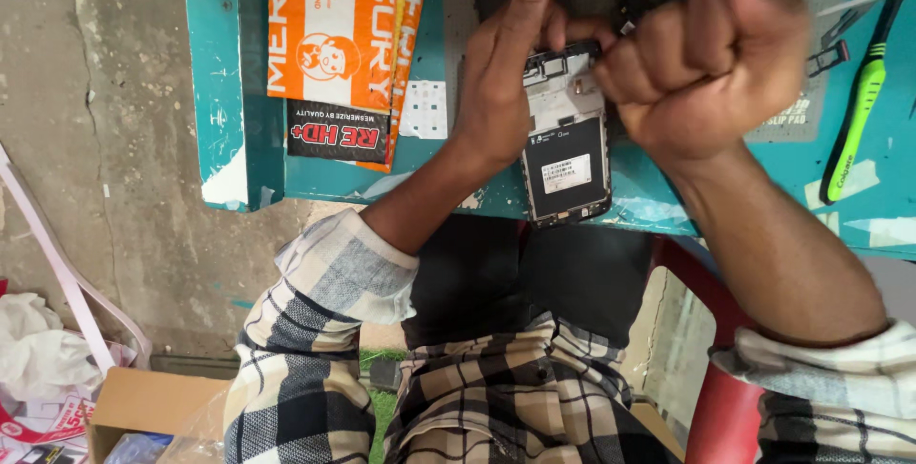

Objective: The person removes the back cover of a smartphone using a metal tool, then detaches the battery and ribbon cables. They reposition internal components and reconnect the battery before closing the device.

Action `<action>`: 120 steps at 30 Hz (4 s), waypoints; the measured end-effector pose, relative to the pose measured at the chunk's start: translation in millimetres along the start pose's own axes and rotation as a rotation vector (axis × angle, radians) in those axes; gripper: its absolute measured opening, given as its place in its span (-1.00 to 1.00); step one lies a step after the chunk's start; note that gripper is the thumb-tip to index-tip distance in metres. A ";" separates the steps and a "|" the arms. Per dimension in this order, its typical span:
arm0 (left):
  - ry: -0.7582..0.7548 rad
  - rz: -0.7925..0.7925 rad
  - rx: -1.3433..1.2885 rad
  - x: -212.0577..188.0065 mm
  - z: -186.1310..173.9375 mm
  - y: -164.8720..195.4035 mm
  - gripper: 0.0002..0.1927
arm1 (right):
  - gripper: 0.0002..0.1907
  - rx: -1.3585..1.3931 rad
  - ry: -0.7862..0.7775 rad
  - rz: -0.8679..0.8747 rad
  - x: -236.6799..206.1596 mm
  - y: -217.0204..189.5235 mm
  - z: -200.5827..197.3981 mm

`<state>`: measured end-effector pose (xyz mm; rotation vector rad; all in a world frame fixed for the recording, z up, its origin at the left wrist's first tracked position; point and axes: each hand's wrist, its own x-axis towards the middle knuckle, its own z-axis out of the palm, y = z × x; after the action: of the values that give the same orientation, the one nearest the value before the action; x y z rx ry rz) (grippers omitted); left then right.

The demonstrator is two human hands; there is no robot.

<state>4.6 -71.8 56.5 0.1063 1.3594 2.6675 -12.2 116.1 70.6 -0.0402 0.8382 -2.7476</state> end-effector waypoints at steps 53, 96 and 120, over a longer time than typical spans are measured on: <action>-0.371 -0.031 -0.214 -13.8 -15.3 69.2 0.23 | -0.74 -1.060 -0.286 -0.071 7.1 -34.4 20.1; -0.304 -0.089 -0.486 -21.7 -26.6 6.9 -0.12 | -0.66 -2.104 -0.493 -0.830 -83.4 15.8 68.8; -0.289 0.723 1.359 -79.2 30.6 113.1 -0.67 | -0.87 -1.041 0.072 -0.265 -104.1 -11.3 52.7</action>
<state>75.7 -125.7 166.1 1.2039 3.0515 1.3449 90.8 123.7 126.0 -0.2624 2.2963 -2.1909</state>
